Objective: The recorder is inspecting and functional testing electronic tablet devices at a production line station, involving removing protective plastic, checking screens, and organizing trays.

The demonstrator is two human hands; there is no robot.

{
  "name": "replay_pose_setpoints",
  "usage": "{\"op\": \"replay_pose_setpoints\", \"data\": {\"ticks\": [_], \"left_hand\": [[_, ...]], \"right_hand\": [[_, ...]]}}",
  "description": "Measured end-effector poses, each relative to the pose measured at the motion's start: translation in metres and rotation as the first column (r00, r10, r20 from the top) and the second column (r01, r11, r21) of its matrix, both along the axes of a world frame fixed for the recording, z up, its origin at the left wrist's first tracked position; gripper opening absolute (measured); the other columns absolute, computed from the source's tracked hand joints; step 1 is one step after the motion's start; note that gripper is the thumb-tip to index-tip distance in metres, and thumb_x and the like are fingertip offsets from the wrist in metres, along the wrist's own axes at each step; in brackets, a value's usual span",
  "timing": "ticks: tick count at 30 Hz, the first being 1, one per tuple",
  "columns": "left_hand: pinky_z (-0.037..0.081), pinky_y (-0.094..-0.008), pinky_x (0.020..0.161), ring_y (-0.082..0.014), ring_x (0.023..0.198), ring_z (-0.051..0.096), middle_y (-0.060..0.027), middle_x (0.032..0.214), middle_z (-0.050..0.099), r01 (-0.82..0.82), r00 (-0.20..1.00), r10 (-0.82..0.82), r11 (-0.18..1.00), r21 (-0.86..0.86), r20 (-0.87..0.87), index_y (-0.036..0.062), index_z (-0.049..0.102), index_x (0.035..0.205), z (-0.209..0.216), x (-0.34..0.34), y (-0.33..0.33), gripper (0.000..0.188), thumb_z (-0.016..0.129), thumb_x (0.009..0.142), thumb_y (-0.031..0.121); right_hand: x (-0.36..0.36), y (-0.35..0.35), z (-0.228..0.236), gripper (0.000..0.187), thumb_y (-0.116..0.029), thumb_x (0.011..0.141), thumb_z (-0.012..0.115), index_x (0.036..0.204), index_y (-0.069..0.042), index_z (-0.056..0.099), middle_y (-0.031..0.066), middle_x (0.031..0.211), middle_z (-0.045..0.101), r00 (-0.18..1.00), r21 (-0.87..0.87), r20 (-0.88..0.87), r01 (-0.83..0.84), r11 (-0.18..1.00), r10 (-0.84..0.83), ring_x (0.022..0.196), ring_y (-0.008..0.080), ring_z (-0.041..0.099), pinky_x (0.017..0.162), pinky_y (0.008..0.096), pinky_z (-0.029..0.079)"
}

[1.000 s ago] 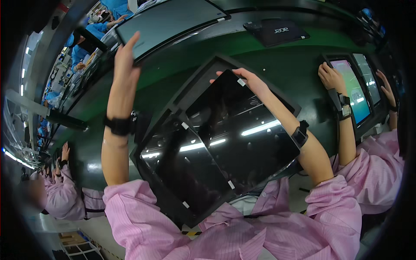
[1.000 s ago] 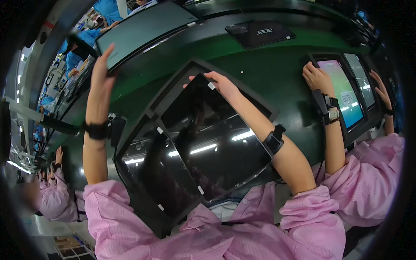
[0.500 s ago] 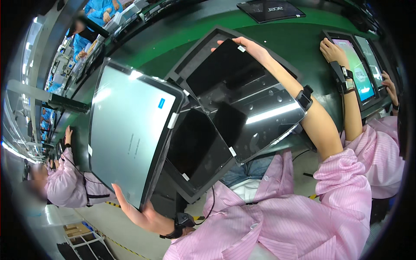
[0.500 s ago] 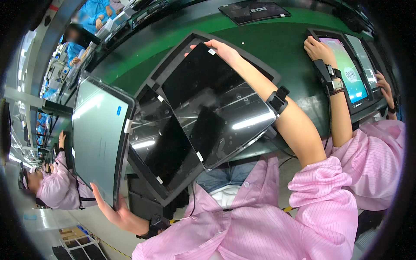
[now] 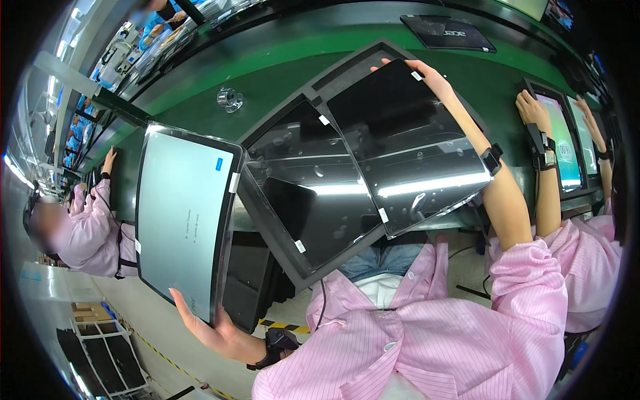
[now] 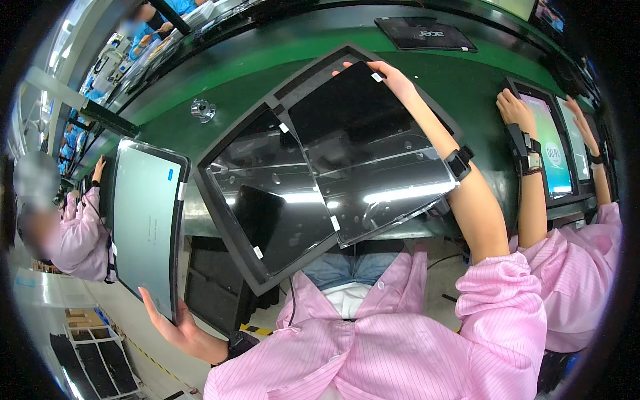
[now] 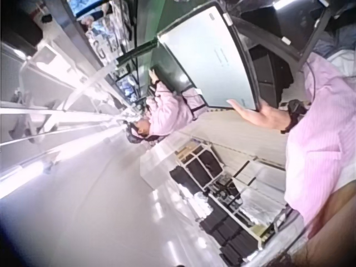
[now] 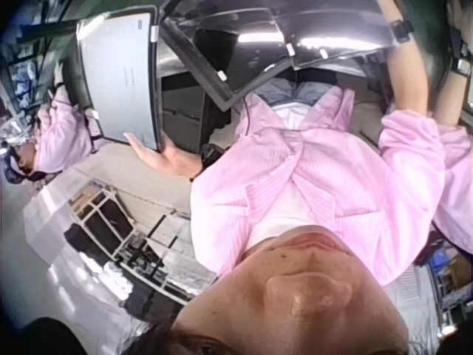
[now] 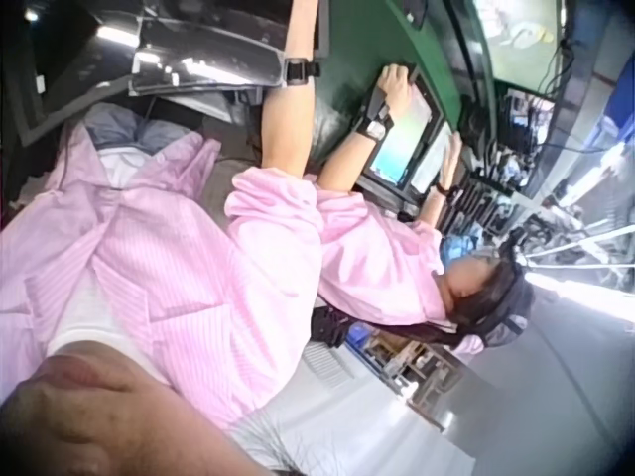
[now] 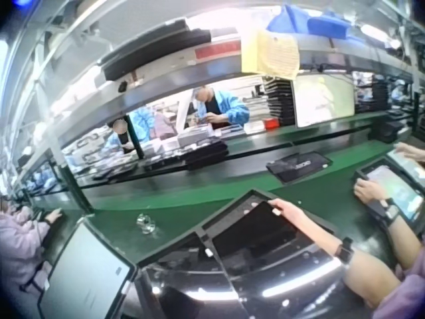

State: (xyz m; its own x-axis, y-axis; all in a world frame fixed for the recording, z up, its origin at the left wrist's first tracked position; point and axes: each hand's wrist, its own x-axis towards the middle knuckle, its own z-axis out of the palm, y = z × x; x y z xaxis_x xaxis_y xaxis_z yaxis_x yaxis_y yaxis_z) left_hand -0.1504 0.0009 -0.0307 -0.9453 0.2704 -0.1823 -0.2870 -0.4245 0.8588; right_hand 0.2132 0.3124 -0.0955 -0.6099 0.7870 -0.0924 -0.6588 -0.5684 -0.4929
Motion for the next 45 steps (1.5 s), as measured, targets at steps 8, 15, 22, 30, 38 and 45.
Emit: {"op": "replay_pose_setpoints", "data": {"ticks": [8,15,22,30,38,45], "left_hand": [[0.046,-0.0283,0.072,-0.0173,0.088,0.056,-0.0088,0.107,0.056,-0.003,1.000,0.003,1.000,0.006,-0.016,-0.0033,0.057,0.105,-0.012,-0.023,-0.019,0.039,0.070,0.077,0.020],[0.042,-0.0268,0.066,-0.0159,0.081,0.054,-0.0061,0.102,0.057,-0.087,0.996,0.087,0.996,-0.021,-0.021,0.0003,0.057,0.107,-0.015,-0.030,-0.031,0.045,0.075,0.072,0.023],[0.043,-0.0279,0.071,-0.0168,0.089,0.053,-0.0073,0.105,0.055,-0.117,0.993,0.117,0.993,-0.008,0.023,-0.0005,0.055,0.111,-0.013,-0.029,-0.034,0.048,0.074,0.073,0.023],[0.042,-0.0276,0.074,-0.0160,0.092,0.052,-0.0062,0.106,0.055,-0.218,0.975,0.219,0.976,-0.031,0.039,0.0008,0.055,0.111,-0.023,-0.049,-0.055,0.047,0.073,0.074,0.025],[0.041,-0.0294,0.078,-0.0171,0.096,0.050,-0.0073,0.111,0.052,-0.273,0.960,0.274,0.962,-0.020,0.050,-0.0018,0.053,0.113,-0.030,-0.060,-0.081,0.048,0.069,0.078,0.027],[0.041,-0.0309,0.082,-0.0190,0.099,0.051,-0.0091,0.113,0.052,-0.357,0.931,0.363,0.928,-0.107,0.046,-0.0047,0.051,0.115,-0.033,-0.062,-0.094,0.047,0.064,0.082,0.027]], "right_hand": [[-0.012,-0.017,0.006,0.039,-0.025,0.091,0.030,0.114,-0.007,0.057,0.0141,0.117,0.056,0.991,-0.080,0.104,0.092,0.993,-0.084,0.105,0.0264,0.056,0.087,0.0390,0.048],[-0.005,-0.009,0.008,0.037,-0.021,0.092,0.030,0.118,-0.008,0.053,0.0133,0.125,0.051,1.000,-0.054,0.000,-0.031,0.998,0.031,0.111,0.0267,0.052,0.095,0.0394,0.042],[0.004,0.011,0.014,0.036,-0.024,0.094,0.036,0.119,-0.003,0.051,0.0091,0.116,0.055,0.658,0.396,0.642,0.155,0.905,-0.393,0.103,0.0194,0.054,0.092,0.0328,0.041],[0.023,0.025,0.044,0.044,-0.019,0.082,0.064,0.115,0.003,0.047,0.0090,0.096,0.057,0.362,0.215,0.917,-0.099,0.972,-0.166,0.079,0.0150,0.058,0.066,0.0298,0.050],[-0.012,0.083,0.038,0.023,-0.026,0.089,0.056,0.095,-0.004,0.060,-0.0018,0.079,0.058,0.311,0.375,0.909,-0.323,0.869,-0.276,0.072,0.0069,0.053,0.065,0.0236,0.042],[-0.041,0.118,0.060,0.025,-0.028,0.090,0.054,0.096,-0.004,0.059,-0.0017,0.081,0.058,0.264,0.373,0.927,-0.556,0.743,-0.268,0.070,0.0061,0.053,0.064,0.0226,0.044]]}}
